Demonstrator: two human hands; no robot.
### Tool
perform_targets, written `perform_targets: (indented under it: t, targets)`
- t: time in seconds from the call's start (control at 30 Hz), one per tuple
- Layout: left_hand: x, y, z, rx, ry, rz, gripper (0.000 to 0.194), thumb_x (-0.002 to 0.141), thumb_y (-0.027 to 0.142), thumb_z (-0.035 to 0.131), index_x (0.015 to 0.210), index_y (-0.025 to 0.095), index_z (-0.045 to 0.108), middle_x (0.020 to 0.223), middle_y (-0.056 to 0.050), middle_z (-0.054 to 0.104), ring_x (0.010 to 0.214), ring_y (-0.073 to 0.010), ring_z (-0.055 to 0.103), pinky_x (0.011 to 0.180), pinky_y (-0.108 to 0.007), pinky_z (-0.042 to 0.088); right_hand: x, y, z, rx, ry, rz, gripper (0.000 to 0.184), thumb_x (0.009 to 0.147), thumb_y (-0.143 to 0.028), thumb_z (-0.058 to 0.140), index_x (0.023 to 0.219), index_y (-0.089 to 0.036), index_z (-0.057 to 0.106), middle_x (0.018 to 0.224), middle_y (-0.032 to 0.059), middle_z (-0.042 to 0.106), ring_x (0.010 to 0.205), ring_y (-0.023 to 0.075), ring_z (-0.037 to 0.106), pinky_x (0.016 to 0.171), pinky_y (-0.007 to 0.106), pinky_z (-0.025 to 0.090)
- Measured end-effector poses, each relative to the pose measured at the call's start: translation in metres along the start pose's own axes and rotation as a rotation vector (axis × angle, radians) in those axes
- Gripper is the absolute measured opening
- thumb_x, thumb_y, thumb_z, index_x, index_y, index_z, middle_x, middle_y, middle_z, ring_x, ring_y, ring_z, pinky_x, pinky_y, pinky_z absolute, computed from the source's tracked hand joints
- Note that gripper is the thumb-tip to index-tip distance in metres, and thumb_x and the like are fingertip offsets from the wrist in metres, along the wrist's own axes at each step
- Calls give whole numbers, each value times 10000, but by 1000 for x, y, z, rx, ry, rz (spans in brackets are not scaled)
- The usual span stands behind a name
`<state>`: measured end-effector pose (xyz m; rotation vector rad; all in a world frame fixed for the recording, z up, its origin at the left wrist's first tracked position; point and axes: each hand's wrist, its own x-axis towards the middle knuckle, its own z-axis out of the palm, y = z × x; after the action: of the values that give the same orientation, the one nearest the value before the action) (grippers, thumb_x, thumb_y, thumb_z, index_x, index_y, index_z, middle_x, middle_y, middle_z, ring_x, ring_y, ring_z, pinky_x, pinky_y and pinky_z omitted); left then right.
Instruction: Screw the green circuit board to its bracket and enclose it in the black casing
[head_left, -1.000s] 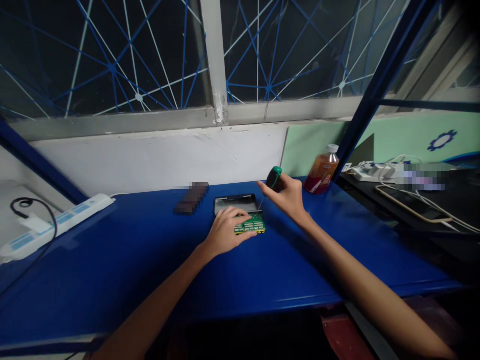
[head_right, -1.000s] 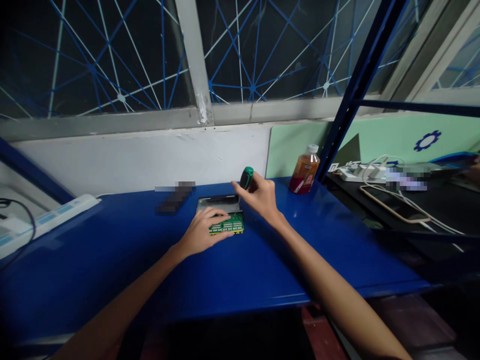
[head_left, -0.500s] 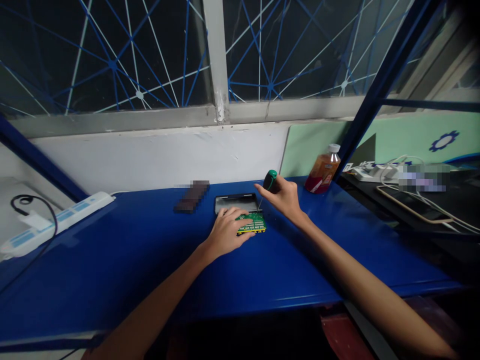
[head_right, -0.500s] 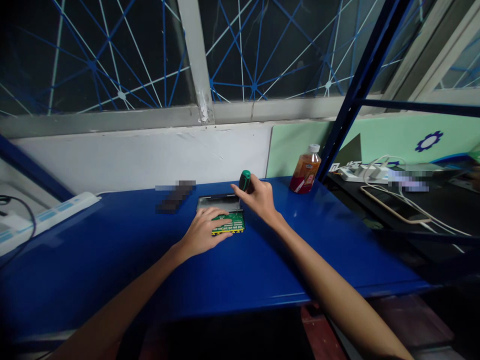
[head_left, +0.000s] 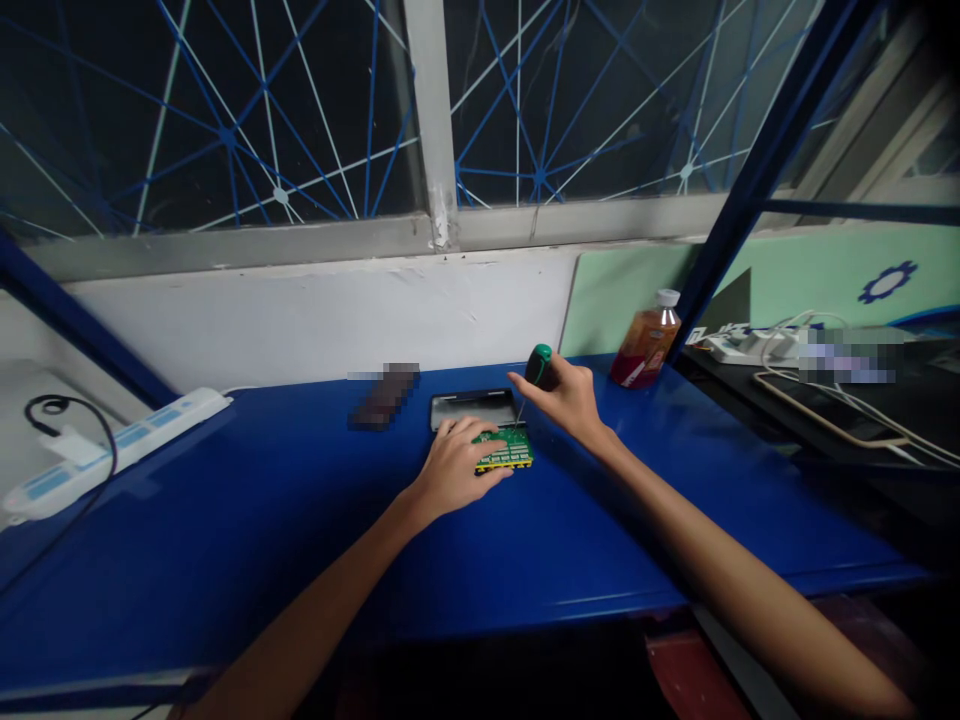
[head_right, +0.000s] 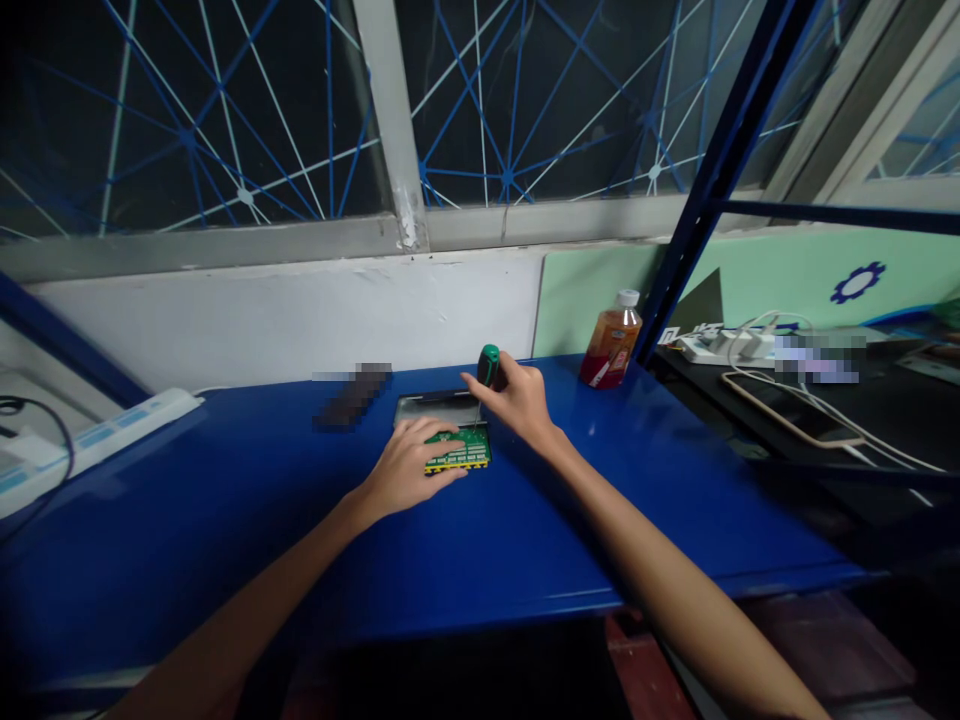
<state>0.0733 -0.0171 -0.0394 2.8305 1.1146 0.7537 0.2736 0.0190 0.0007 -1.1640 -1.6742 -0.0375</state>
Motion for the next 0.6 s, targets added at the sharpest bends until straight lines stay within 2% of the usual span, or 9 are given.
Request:
perform_targets:
  t: [0.23, 0.4, 0.6]
  targets:
    - [0, 0, 0, -9, 5, 0, 293, 809, 416, 661, 1064, 272, 675, 1158, -53, 615, 1100, -269, 519, 929, -485, 385, -2, 1, 2, -10, -15, -12, 375, 794, -524, 593, 645, -212, 450, 491, -56, 398, 464, 91, 304, 452, 267, 293]
    - [1, 1, -1, -38, 9, -7, 297, 801, 421, 668, 1054, 266, 681, 1151, -53, 613, 1094, -265, 522, 923, -474, 396, -3, -1, 1, -13, -50, -29, 365, 795, -540, 586, 665, -219, 471, 499, -47, 440, 458, 98, 347, 459, 271, 315]
    - [7, -7, -9, -92, 75, -38, 194, 818, 371, 663, 973, 264, 708, 1075, -31, 639, 1043, -236, 544, 912, -437, 403, -3, -1, 2, -34, -78, -31, 368, 798, -556, 578, 680, -223, 475, 505, -39, 476, 458, 104, 383, 466, 275, 323]
